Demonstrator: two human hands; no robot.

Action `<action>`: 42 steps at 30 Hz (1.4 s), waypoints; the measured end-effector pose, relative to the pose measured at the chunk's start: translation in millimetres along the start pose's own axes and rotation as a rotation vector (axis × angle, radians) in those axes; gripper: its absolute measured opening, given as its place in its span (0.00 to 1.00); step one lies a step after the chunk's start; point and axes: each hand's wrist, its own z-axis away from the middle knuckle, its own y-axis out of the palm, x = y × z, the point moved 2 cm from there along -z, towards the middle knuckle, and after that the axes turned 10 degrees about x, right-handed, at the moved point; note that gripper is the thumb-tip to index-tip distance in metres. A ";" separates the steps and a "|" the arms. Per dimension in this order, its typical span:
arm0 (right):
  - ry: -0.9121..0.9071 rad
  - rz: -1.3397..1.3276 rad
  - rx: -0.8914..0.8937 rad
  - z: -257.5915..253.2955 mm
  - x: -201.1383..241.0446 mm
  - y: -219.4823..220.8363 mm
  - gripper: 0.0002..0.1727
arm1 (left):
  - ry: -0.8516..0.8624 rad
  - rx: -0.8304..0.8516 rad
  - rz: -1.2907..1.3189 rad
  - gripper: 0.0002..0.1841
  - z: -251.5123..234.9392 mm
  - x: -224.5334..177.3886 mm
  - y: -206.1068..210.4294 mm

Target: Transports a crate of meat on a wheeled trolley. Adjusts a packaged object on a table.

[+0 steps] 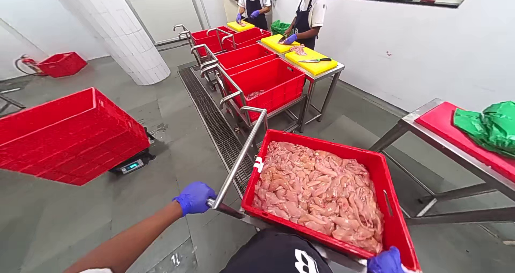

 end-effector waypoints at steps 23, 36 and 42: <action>0.109 -0.226 0.558 10.0 -42.4 -18.0 0.30 | 0.169 -0.037 0.408 0.24 -6.8 -240.8 -39.8; 0.187 -0.054 0.608 63.7 -51.1 -64.7 0.13 | 0.316 -0.116 0.462 0.23 -40.0 -266.2 -86.2; 0.231 0.052 0.980 93.3 -17.7 -48.4 0.40 | 0.473 -0.148 0.594 0.29 -58.4 -247.5 -95.5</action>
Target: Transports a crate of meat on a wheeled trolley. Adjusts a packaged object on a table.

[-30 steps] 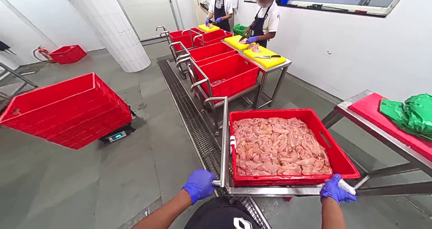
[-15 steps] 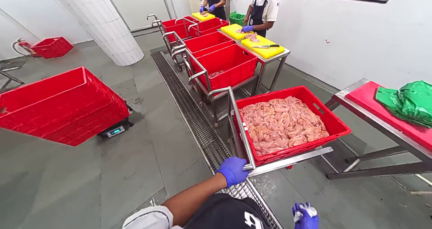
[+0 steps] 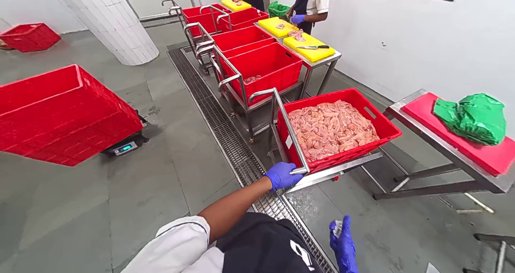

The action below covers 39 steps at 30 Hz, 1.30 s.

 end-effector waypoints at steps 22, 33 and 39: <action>-0.288 -0.162 -0.654 16.5 33.6 300.8 0.25 | 0.013 -0.174 -0.082 0.24 -96.0 197.6 -323.3; -0.217 -0.080 -0.888 116.0 -10.7 137.4 0.22 | 0.034 -0.037 0.573 0.11 71.6 226.9 -103.3; -0.148 -0.094 -0.782 145.0 -34.6 119.9 0.20 | 0.040 -0.284 0.709 0.06 137.4 245.8 -38.5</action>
